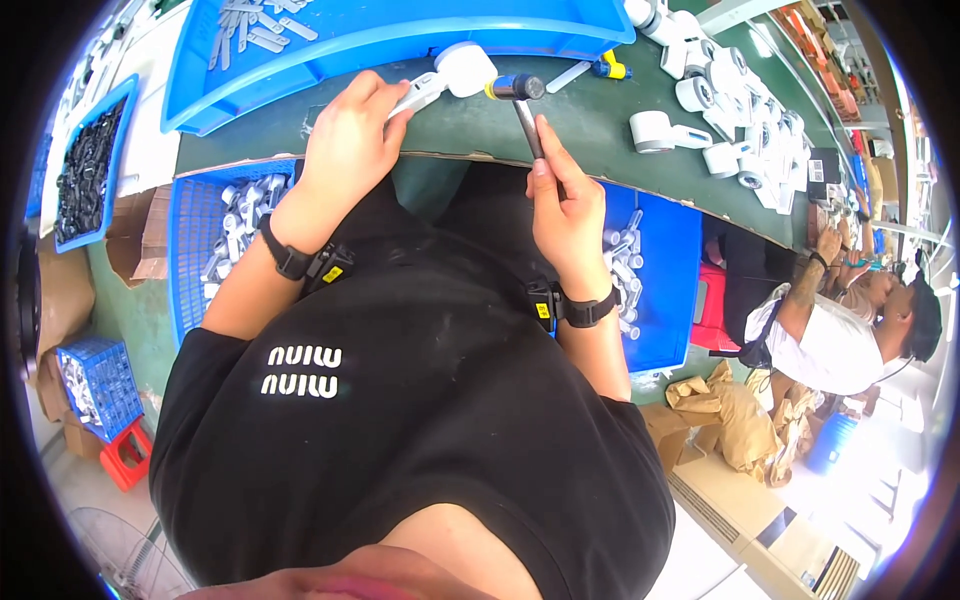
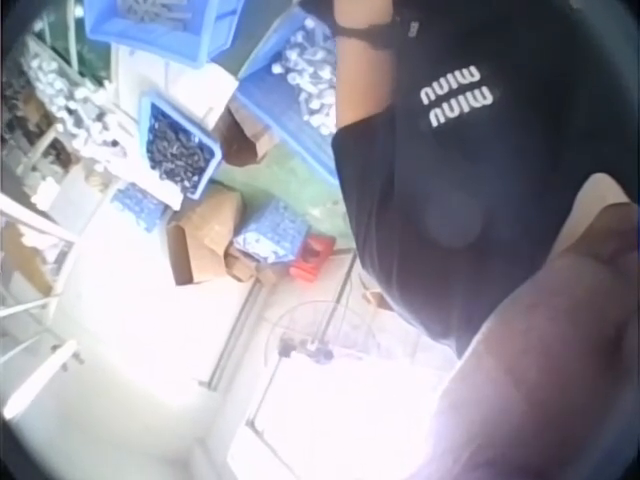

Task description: Assembling metal components into plastic housings using a hammer at a workbench.

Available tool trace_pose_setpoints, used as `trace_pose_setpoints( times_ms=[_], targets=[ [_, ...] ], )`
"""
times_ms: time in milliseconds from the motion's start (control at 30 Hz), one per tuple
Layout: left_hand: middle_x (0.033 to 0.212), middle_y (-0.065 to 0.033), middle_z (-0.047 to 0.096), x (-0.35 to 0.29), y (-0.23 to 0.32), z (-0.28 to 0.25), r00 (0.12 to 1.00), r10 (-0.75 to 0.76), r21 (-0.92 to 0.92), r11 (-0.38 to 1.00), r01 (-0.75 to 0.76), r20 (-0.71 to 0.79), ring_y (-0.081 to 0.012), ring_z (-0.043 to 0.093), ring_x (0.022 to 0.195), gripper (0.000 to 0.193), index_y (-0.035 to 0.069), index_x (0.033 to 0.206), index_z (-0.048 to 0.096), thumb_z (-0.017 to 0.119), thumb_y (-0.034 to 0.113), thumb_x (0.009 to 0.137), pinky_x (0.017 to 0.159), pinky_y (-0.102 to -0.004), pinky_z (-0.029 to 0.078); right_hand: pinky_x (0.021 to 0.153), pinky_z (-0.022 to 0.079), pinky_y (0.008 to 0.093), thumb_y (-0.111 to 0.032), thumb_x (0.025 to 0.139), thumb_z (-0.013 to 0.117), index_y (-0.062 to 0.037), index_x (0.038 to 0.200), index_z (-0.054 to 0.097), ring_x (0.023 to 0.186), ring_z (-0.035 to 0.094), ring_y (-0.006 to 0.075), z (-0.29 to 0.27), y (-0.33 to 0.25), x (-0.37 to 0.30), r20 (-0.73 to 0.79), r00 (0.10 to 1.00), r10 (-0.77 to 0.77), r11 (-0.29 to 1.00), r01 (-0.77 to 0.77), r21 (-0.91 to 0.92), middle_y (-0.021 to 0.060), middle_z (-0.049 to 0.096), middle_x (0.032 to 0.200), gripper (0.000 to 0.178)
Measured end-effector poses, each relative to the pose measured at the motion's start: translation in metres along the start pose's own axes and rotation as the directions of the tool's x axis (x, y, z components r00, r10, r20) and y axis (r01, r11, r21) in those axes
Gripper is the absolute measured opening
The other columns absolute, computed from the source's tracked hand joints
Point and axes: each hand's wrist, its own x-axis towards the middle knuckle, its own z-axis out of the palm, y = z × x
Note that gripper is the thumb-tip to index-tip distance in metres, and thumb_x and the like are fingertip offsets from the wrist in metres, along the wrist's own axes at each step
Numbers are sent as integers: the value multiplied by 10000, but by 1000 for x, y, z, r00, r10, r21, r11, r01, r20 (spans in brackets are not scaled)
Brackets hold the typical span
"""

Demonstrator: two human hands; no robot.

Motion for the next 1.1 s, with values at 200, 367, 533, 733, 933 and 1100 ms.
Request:
trace_pose_setpoints(
  times_ms=[200,367,533,733,933,1100],
  targets=[
    [1043,-132,685,30,-40,7,988,157,-72,985,-157,-17,-369,698,941,301,45,1217,747,767,82,920,830,-428,581,720,483,232,-89,1105,588,-123,1557,598,742,524,61,0,3,-1,3,1000,-8,999,8,-36,-32,589,794,453],
    [1082,-143,729,25,-27,13,976,219,-320,925,-206,3,-372,710,966,306,34,1213,747,792,96,917,848,-417,584,704,480,235,-64,1097,579,-113,1551,603,728,534,61,-2,1,1,-12,999,-41,998,40,-58,-21,609,792,457],
    [1075,-135,740,17,-22,27,969,233,-316,916,-247,-81,-343,723,959,239,11,1117,770,821,78,894,819,-389,596,690,479,230,-44,1089,572,-91,1558,589,719,545,66,-3,-28,9,-68,985,-156,986,152,-64,-14,620,787,472],
    [1038,-115,725,15,-22,32,966,218,-315,915,-252,-139,-314,721,931,203,-10,1080,773,820,44,890,794,-375,595,720,530,291,2,1044,594,-27,1542,575,662,590,238,3,-11,22,-17,884,-467,810,420,-410,132,708,840,499],
    [1038,-112,714,16,-23,34,966,221,-341,905,-255,-136,-311,718,928,191,-9,1077,773,808,28,893,798,-374,595,714,533,317,3,1046,586,-44,1532,586,658,574,290,-1,-26,10,10,978,-211,930,204,-305,176,712,850,488],
    [1033,-117,717,14,-23,34,969,207,-355,903,-242,-134,-313,719,930,184,-9,1074,770,807,37,900,807,-375,595,670,497,259,-7,1068,581,-78,1546,591,662,554,108,9,-8,23,124,939,-320,838,342,-424,51,633,775,483]
  ],
)
